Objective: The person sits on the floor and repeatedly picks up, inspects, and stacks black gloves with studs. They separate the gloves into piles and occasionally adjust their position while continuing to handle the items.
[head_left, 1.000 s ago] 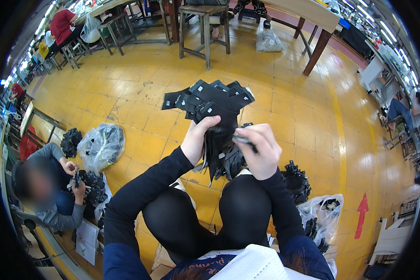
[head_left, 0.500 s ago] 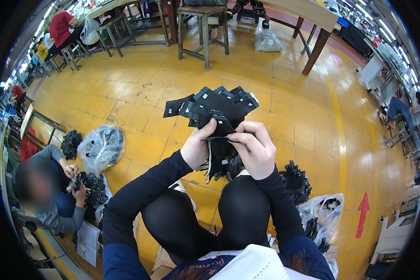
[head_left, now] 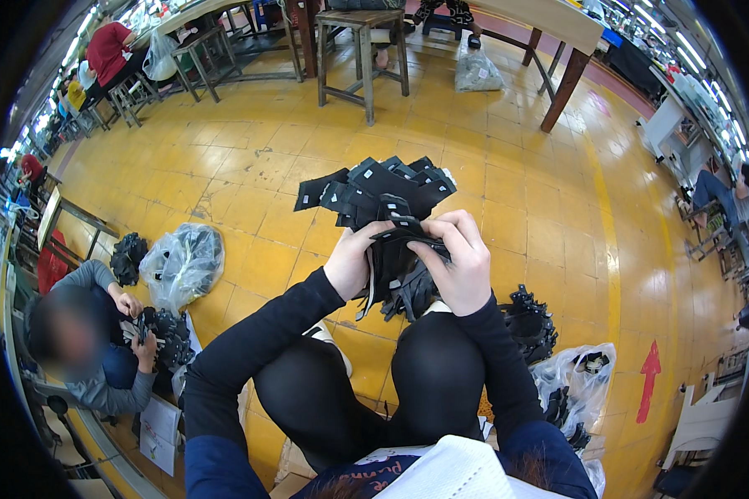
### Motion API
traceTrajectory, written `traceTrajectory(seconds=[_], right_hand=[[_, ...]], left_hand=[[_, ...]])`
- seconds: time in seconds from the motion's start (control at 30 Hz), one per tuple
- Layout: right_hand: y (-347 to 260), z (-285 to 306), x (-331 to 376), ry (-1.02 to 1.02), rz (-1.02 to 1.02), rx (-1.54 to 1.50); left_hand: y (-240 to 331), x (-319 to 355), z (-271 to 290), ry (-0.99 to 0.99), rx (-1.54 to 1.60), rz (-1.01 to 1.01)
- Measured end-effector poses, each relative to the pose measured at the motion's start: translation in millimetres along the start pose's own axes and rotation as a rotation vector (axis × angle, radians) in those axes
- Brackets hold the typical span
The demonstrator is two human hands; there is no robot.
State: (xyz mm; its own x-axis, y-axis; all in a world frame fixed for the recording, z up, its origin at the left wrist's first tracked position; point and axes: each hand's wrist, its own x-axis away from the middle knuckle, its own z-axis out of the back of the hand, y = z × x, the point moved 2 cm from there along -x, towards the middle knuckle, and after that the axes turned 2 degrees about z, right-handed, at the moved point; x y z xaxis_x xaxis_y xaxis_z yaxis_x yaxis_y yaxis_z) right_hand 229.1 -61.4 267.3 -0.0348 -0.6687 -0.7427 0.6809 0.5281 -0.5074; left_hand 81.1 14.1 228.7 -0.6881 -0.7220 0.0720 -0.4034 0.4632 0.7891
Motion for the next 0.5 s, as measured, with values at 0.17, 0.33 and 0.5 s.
traceTrajectory(seconds=[0.17, 0.33, 0.5], right_hand=[[-8, 5, -5, -0.034, 0.212, 0.038], [-6, -2, -2, 0.103, 0.064, -0.055], [-2, 2, 4, 0.134, 0.101, -0.049]], left_hand=[[15, 3, -18, -0.005, 0.082, 0.002], [9, 1, -7, 0.127, -0.197, -0.023], [6, -1, -13, 0.075, -0.198, -0.078]])
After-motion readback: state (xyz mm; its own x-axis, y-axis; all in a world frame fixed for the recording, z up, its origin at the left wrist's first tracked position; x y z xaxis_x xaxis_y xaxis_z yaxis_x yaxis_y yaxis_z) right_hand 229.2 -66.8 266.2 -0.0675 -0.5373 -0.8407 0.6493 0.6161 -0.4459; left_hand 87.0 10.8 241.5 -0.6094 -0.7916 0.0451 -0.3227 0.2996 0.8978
